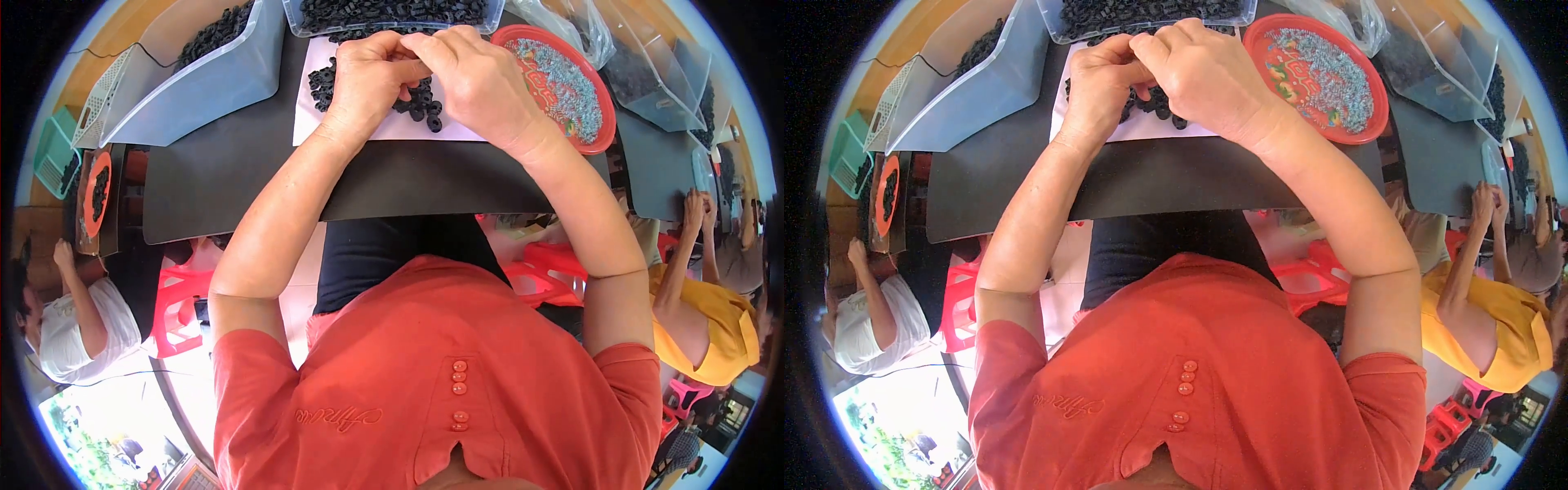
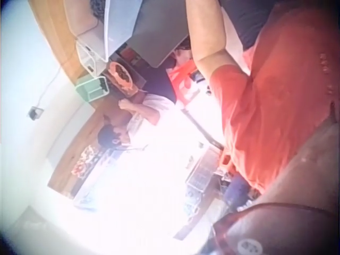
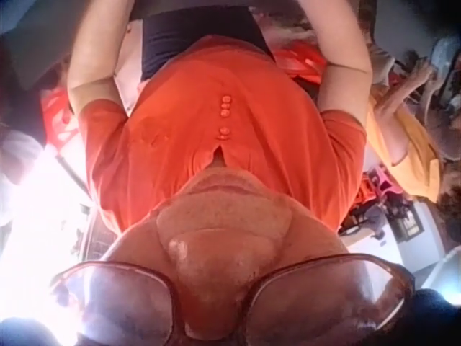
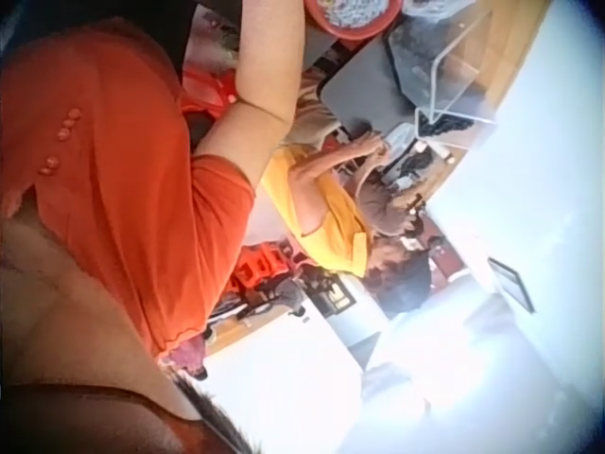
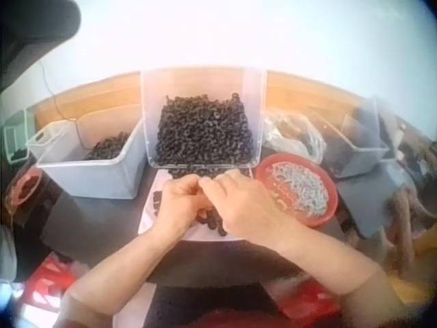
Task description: The recorder is manually assembling or sorting small black plastic components at a workshop desk.
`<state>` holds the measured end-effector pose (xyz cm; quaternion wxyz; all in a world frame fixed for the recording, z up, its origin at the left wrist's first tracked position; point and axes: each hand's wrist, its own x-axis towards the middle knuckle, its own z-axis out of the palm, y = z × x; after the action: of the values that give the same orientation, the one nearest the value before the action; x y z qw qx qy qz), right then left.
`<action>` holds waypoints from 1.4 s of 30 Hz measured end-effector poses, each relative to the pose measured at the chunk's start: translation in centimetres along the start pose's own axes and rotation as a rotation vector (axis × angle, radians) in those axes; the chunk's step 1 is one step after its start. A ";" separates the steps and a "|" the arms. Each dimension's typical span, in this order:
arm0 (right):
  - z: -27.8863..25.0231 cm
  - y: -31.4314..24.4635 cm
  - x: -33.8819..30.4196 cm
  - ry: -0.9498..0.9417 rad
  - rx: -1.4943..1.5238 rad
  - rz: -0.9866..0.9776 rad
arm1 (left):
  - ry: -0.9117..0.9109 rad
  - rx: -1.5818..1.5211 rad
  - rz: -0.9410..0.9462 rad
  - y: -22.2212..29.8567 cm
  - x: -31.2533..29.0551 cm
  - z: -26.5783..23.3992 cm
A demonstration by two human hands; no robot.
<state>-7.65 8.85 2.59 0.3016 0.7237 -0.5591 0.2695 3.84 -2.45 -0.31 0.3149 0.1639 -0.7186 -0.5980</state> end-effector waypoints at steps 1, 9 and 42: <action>0.2 0.1 -0.2 -0.003 0.001 -0.002 | 0.002 -0.002 -0.001 0.1 0.0 0.0; 1.2 0.3 -2.5 -0.034 -0.033 0.145 | 0.334 -0.378 -0.029 -0.6 1.9 -3.1; 4.1 1.3 -1.4 -0.390 0.061 0.127 | 0.319 -0.389 -0.123 -1.0 2.1 -4.2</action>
<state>-8.97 6.45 -1.04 0.1480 0.7344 -0.6428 0.1598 4.79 -7.15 -0.36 0.4129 0.2359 -0.5198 -0.7097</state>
